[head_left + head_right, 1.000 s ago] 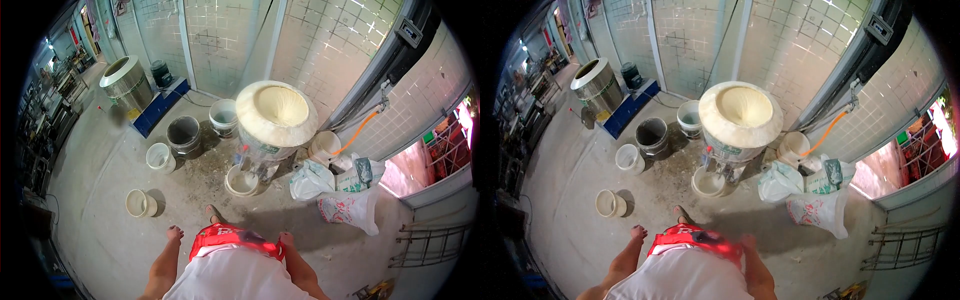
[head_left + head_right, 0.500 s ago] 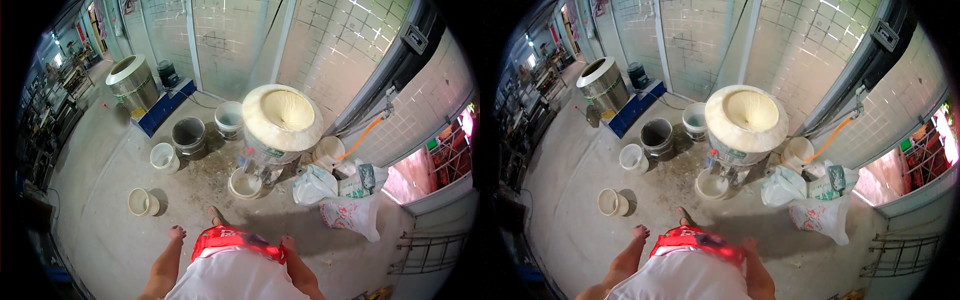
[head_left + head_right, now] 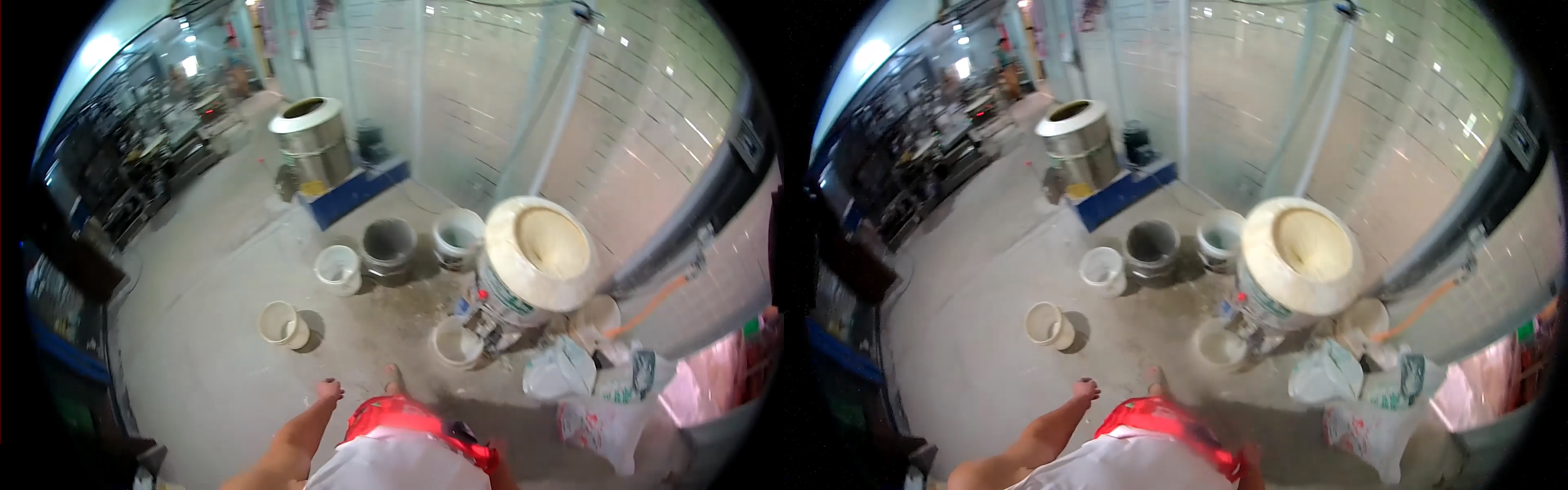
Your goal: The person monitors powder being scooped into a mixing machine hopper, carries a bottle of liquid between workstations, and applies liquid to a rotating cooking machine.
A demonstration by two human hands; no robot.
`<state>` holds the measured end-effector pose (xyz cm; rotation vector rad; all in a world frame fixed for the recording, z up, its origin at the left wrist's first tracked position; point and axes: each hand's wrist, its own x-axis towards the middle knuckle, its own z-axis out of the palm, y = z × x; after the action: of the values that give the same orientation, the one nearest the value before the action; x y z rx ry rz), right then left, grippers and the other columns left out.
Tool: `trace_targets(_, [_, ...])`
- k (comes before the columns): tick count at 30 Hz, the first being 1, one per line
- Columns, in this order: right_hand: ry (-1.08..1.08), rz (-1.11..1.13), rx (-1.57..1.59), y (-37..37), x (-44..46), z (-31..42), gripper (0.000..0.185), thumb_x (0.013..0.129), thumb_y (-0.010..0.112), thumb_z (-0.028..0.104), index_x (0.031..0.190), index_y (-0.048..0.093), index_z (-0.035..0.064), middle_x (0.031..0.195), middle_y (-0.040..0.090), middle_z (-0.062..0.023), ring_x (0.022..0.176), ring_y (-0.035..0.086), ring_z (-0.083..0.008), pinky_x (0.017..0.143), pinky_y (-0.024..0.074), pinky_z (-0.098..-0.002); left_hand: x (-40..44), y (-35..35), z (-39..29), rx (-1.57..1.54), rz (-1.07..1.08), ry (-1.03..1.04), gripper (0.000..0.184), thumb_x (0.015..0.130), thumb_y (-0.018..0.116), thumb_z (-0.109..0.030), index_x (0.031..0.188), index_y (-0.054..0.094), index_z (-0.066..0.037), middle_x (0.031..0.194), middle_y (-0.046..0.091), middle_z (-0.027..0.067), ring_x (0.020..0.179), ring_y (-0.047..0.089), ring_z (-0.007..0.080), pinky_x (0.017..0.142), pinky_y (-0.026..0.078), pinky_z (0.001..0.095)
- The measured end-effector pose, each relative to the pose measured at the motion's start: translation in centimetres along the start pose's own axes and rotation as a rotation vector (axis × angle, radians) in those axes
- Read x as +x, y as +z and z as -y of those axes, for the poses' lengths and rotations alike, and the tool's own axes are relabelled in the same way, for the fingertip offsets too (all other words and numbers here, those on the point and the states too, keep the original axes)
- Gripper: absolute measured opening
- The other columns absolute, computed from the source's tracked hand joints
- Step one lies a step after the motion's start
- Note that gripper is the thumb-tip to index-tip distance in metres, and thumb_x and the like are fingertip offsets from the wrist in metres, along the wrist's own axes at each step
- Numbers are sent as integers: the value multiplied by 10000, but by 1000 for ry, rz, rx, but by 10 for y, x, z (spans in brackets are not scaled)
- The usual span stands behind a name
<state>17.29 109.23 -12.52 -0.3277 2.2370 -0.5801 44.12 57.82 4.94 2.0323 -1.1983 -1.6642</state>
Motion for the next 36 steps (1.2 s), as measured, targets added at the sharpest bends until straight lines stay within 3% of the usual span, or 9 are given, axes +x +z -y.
trace_targets(1, [-114, -133, -262, -6, -10, 18, 223, 738, 444, 214, 856, 600, 108, 738, 593, -107, 653, 567, -265, 607, 453, -383, -3, -3, -1, -28, -12, 6, 329, 730, 467, -67, 1053, 455, -8, 728, 550, 109, 555, 561, 194, 435, 448, 275])
trace_targets(5, [147, -100, 135, -21, -12, 55, 225, 739, 450, 221, 849, 595, 88, 744, 589, -112, 660, 563, -264, 609, 449, -386, -10, -19, -7, -83, -48, 26, 332, 719, 483, -70, 1041, 466, 4, 719, 553, 110, 554, 564, 193, 429, 447, 274])
trace_targets(10, [194, -25, 215, -19, -2, 105, 234, 741, 457, 229, 840, 588, 64, 752, 584, -119, 669, 558, -263, 611, 444, -390, -25, -64, -9, -150, -80, -4, 326, 715, 480, -64, 1033, 470, 8, 700, 555, 110, 551, 568, 194, 425, 446, 268])
trace_targets(19, [121, 3, 225, 25, 17, 204, 261, 744, 470, 244, 824, 576, 19, 767, 574, -131, 685, 548, -260, 615, 435, -397, 1, -189, 35, -291, -212, -74, 352, 695, 472, -20, 1043, 447, 23, 725, 549, 130, 571, 571, 203, 441, 453, 281])
trace_targets(22, [45, -125, 296, 83, 31, 217, 297, 748, 481, 267, 864, 564, 6, 792, 565, -125, 706, 540, -249, 629, 434, -395, 25, -251, 70, -394, -196, -47, 348, 697, 465, -6, 1042, 433, 26, 724, 540, 147, 565, 566, 223, 428, 447, 299])
trace_targets(23, [-58, -138, 132, 105, 39, 212, 318, 756, 472, 278, 898, 550, 4, 821, 557, -126, 726, 533, -242, 644, 431, -394, 31, -273, 84, -420, -201, -72, 350, 700, 462, 1, 1047, 420, 27, 718, 536, 152, 559, 563, 233, 422, 443, 306])
trace_targets(28, [-89, 49, -163, 188, -4, 370, 298, 735, 474, 277, 861, 558, 20, 804, 562, -131, 723, 539, -256, 646, 431, -397, 63, -394, 134, -558, -274, -161, 341, 733, 444, 5, 1067, 380, 21, 716, 527, 159, 545, 558, 250, 413, 440, 312])
trace_targets(31, [-141, 136, -269, 237, -23, 457, 287, 722, 475, 276, 839, 563, 29, 794, 565, -134, 721, 543, -264, 648, 431, -398, 73, -454, 133, -587, -393, -284, 179, 779, 406, -79, 933, 429, 10, 719, 525, 139, 541, 559, 247, 433, 469, 334])
trace_targets(36, [-215, 249, -458, 311, -32, 560, 268, 700, 477, 274, 803, 570, 45, 777, 570, -139, 718, 550, -278, 650, 431, -401, 141, -533, 153, -708, -462, -290, 165, 805, 389, -148, 843, 452, 0, 711, 525, 127, 550, 564, 249, 431, 474, 338])
